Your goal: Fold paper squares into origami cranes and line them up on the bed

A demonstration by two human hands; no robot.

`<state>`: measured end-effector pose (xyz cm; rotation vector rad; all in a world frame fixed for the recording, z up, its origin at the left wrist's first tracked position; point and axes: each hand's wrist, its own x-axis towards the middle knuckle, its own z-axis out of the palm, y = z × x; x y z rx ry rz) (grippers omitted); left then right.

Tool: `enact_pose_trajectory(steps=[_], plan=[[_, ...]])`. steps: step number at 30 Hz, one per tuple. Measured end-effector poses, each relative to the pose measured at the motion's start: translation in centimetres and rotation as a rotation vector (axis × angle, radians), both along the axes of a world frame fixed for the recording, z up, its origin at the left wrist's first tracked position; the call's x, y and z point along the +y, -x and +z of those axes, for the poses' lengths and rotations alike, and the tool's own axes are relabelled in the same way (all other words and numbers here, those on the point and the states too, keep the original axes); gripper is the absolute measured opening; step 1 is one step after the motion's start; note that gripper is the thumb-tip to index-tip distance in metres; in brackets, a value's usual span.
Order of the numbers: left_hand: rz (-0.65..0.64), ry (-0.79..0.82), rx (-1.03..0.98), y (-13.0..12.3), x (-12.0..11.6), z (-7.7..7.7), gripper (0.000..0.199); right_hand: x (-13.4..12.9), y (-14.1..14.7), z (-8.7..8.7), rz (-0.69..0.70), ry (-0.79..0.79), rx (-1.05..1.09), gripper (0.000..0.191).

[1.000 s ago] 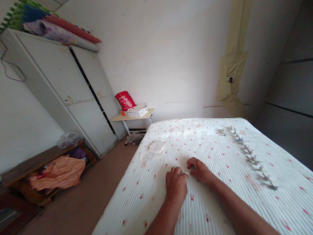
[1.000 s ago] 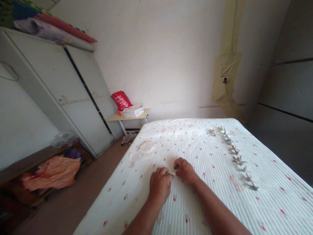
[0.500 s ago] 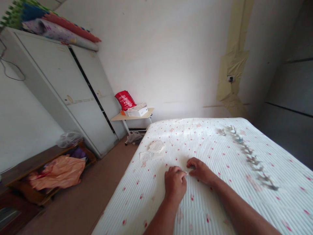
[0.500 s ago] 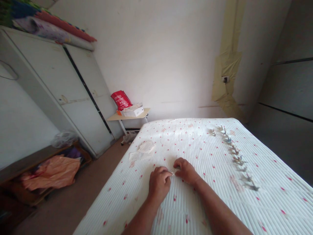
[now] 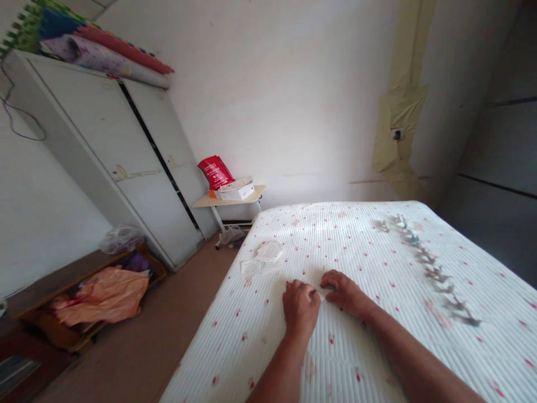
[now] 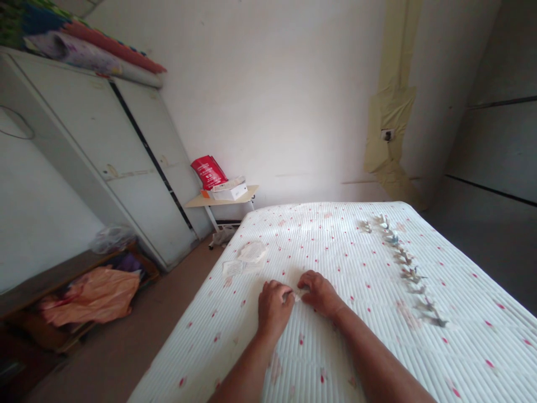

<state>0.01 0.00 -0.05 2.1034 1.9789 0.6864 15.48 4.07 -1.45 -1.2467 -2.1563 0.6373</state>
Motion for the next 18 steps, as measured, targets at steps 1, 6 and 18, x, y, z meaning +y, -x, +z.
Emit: enact_pose_trajectory(steps=[1,6,18], plan=[[0.007,0.0,-0.001,-0.04,0.05,0.05,0.013,-0.04,0.0,0.1,-0.002,0.003,0.0,0.028],[0.041,0.065,0.027,-0.34,0.13,0.68,0.014,-0.2,0.08,0.54,-0.008,0.026,0.004,0.028],[0.064,0.06,-0.015,-0.37,0.65,0.33,0.012,0.16,-0.08,-0.18,0.004,-0.007,0.016,0.025]])
